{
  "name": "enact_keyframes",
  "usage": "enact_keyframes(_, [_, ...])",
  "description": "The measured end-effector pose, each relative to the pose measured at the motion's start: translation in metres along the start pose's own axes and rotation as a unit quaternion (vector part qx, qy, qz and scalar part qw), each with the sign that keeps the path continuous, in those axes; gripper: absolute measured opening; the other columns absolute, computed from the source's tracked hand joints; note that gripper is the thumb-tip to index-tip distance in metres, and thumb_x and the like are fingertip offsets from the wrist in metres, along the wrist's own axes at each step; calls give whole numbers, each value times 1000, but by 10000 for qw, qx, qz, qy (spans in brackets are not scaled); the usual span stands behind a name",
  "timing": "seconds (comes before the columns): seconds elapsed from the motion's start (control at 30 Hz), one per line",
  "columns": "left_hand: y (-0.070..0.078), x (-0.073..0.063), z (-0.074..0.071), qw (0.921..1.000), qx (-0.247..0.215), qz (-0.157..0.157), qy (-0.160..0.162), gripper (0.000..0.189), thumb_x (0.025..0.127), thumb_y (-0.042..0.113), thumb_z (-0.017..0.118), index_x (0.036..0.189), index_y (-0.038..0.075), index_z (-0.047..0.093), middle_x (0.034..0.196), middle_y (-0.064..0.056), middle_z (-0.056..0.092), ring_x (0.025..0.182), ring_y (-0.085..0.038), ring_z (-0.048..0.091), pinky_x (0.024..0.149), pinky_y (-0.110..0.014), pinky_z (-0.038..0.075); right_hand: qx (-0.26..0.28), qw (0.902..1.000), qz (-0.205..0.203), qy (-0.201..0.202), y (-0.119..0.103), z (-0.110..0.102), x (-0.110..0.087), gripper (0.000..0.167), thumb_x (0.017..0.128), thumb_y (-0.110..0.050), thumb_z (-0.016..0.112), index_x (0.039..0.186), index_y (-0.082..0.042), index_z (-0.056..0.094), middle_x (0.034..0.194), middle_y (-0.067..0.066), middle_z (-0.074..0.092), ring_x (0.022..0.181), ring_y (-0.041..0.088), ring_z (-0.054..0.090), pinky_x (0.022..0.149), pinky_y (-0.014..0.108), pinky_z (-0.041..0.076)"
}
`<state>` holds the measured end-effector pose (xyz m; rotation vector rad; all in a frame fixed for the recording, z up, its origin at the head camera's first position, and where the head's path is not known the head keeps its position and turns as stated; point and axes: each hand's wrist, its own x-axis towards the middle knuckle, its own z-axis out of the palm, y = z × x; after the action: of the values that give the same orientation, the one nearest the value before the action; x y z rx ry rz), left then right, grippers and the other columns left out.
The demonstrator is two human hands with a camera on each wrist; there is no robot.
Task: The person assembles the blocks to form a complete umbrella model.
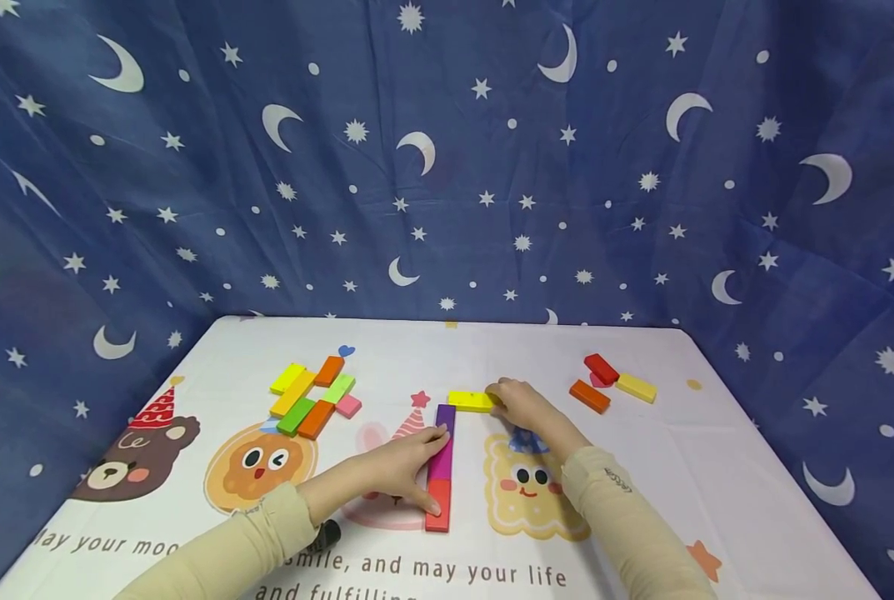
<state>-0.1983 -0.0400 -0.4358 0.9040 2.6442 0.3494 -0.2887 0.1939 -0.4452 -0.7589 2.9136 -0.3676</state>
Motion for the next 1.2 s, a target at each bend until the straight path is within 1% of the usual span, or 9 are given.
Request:
enact_keyframes(0.27, [0, 0, 1, 9999, -148, 2, -21, 105, 67, 54, 77, 148, 7, 29, 156, -5, 26, 142, -18, 30, 113, -32, 32, -48, 10000, -54, -18, -1, -2, -1, 34, 87, -16, 67, 117, -1, 64, 103, 10, 65, 84, 16, 58, 91, 38, 52])
enact_keyframes(0.4, [-1, 1, 2, 9999, -154, 44, -15, 105, 68, 53, 77, 148, 6, 28, 156, -6, 25, 142, -19, 29, 113, -32, 31, -65, 9999, -81, 49, 0, -2, -1, 33, 86, -15, 68, 116, -1, 64, 102, 11, 65, 84, 17, 58, 90, 38, 53])
enact_keyframes(0.63, [0, 1, 2, 9998, -195, 3, -44, 105, 68, 52, 77, 148, 6, 28, 156, -6, 25, 142, -19, 29, 113, -32, 32, -47, 9997, -206, 135, 0, -1, -2, 32, 86, -13, 68, 115, 0, 64, 101, 11, 65, 84, 17, 60, 89, 38, 53])
enact_keyframes(0.97, [-3, 0, 4, 9999, -164, 33, -41, 105, 68, 53, 77, 148, 6, 28, 156, -6, 25, 142, -18, 28, 114, -32, 31, 40, 9999, -71, 97, -1, 2, 0, 34, 85, -14, 69, 117, -1, 64, 103, 11, 66, 85, 17, 59, 91, 38, 53])
enact_keyframes(1.2, [-3, 0, 3, 9999, -110, 82, -20, 105, 68, 53, 77, 148, 5, 28, 156, -7, 26, 142, -19, 30, 113, -32, 32, -21, 9997, -149, 167, 1, 1, 2, 32, 84, -13, 70, 114, -2, 66, 100, 10, 66, 84, 16, 59, 90, 38, 53])
